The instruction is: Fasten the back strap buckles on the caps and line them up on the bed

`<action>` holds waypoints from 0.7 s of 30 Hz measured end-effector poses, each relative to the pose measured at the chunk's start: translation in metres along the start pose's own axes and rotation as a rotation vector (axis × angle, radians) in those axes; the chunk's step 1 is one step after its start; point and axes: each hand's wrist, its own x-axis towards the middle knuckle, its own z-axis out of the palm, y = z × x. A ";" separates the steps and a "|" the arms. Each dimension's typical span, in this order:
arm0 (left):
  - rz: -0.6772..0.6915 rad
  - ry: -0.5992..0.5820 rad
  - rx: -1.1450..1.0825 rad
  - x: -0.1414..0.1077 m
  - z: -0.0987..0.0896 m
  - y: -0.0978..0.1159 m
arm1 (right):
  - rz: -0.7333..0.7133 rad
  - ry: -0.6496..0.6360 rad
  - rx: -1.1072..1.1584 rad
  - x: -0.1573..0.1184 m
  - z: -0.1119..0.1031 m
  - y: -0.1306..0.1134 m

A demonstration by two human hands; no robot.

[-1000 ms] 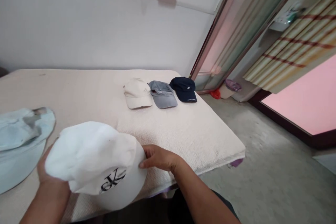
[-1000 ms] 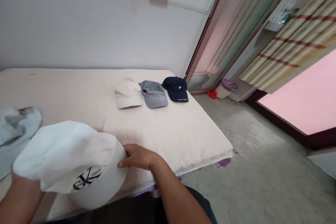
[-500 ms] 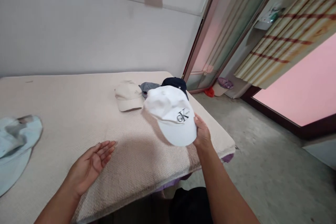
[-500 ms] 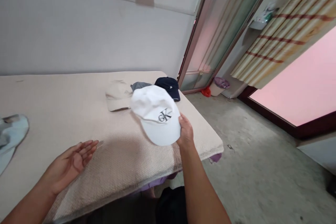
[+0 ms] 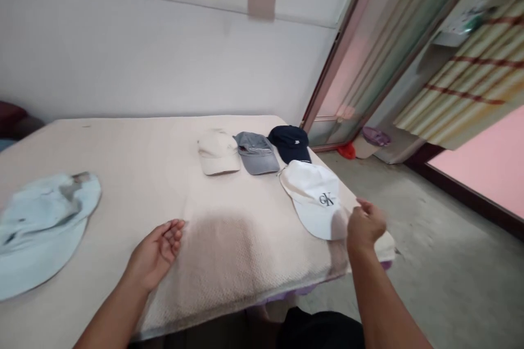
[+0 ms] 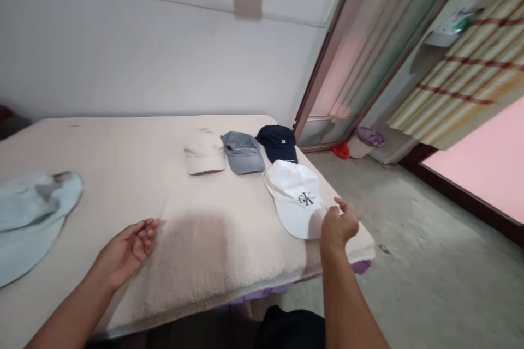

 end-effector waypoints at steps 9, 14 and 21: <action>0.276 0.201 -0.318 -0.004 -0.043 0.028 | -0.351 -0.726 0.230 -0.139 0.056 -0.127; 0.379 0.323 -0.390 -0.020 -0.094 0.046 | -0.539 -1.135 0.288 -0.214 0.069 -0.173; 0.479 0.455 -0.453 -0.046 -0.168 0.085 | -0.580 -1.321 0.327 -0.269 0.091 -0.205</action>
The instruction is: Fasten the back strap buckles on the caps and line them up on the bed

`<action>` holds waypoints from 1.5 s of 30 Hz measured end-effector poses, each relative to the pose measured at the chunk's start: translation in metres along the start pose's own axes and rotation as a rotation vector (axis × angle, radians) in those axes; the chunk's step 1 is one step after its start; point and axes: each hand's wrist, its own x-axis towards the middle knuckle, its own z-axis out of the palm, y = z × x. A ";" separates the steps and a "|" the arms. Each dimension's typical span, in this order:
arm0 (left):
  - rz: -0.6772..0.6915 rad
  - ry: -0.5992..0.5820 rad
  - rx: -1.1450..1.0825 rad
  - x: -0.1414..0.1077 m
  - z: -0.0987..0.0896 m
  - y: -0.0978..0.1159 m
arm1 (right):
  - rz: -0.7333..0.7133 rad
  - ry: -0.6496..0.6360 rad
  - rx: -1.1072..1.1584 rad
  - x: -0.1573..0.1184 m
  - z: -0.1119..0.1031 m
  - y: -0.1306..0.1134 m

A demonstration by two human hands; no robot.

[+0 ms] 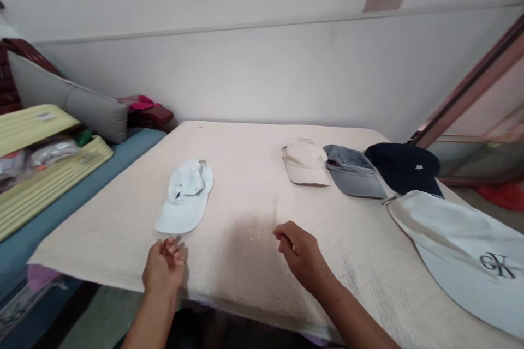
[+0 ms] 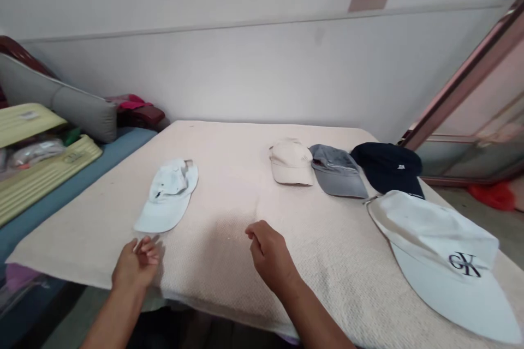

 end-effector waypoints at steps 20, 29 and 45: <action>-0.288 -0.785 0.466 -0.064 0.012 -0.063 | 0.596 0.004 1.212 0.035 0.028 -0.004; -0.596 -1.010 0.407 -0.051 0.032 -0.057 | 0.483 -0.029 1.351 0.013 -0.011 0.001; -0.667 -1.072 0.475 -0.057 0.045 -0.056 | 0.464 -0.461 0.821 -0.023 -0.024 0.002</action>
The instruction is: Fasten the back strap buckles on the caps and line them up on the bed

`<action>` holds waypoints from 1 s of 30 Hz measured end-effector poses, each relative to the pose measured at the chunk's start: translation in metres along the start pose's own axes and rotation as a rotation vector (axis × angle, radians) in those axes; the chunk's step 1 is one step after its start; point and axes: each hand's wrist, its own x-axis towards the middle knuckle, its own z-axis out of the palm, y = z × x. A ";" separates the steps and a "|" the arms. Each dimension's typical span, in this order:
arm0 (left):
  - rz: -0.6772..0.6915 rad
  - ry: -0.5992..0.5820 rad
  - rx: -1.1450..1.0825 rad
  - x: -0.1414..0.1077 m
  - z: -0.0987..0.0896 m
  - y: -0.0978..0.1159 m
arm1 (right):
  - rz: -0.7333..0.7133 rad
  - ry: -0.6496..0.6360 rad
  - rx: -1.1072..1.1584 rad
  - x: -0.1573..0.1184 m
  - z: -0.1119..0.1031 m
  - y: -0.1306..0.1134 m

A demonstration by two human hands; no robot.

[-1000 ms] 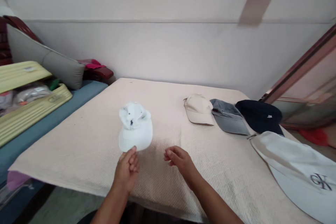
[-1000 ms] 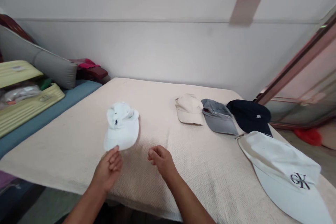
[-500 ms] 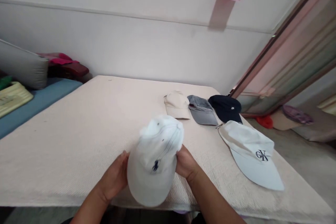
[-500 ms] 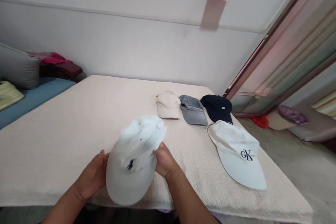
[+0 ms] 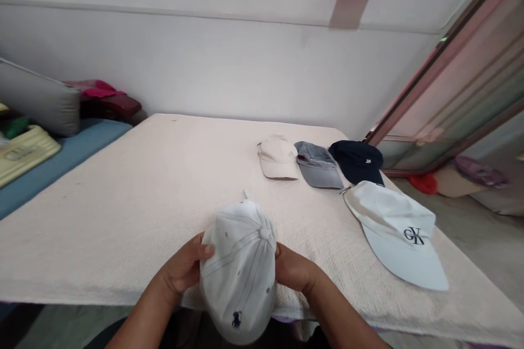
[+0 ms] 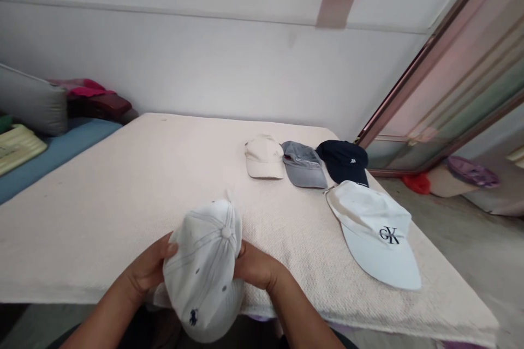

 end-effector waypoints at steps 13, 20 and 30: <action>0.064 0.440 -0.146 -0.006 -0.009 0.003 | -0.075 -0.102 0.607 -0.009 -0.012 0.002; 0.029 0.604 0.065 -0.020 -0.001 0.000 | 0.029 -0.150 0.537 -0.005 -0.010 -0.003; 0.142 0.425 0.074 0.006 0.009 0.008 | -0.160 0.015 0.566 -0.004 -0.015 -0.014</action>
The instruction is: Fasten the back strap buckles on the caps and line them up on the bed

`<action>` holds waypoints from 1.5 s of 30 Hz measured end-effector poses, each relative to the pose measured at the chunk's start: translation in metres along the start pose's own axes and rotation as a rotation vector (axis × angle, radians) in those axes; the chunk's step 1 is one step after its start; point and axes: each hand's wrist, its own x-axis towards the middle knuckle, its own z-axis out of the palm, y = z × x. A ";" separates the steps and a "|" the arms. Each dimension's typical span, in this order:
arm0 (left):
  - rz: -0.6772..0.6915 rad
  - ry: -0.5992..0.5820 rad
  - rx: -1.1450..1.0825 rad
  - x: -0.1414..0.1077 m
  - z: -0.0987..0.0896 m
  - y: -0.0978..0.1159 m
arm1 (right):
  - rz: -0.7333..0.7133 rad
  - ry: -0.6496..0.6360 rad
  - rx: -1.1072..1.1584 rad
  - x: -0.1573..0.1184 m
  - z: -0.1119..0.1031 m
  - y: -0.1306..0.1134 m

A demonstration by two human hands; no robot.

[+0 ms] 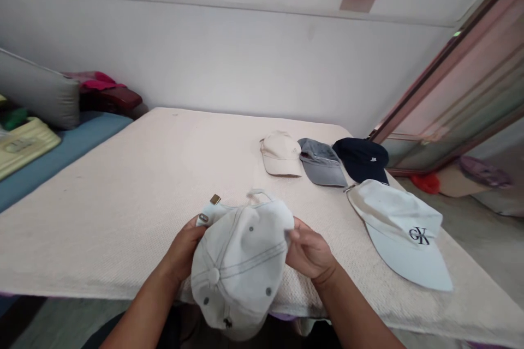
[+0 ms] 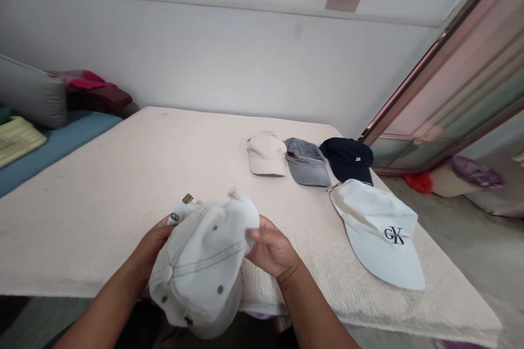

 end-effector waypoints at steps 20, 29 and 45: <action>-0.052 -0.215 0.321 0.008 0.011 -0.008 | -0.089 0.140 -0.181 0.004 -0.009 -0.024; -0.049 -0.102 0.268 0.009 0.022 -0.014 | -0.264 0.303 -0.233 0.008 -0.015 -0.031; 0.115 -0.198 0.294 0.007 0.029 -0.021 | 0.112 0.154 -0.464 0.014 -0.004 -0.004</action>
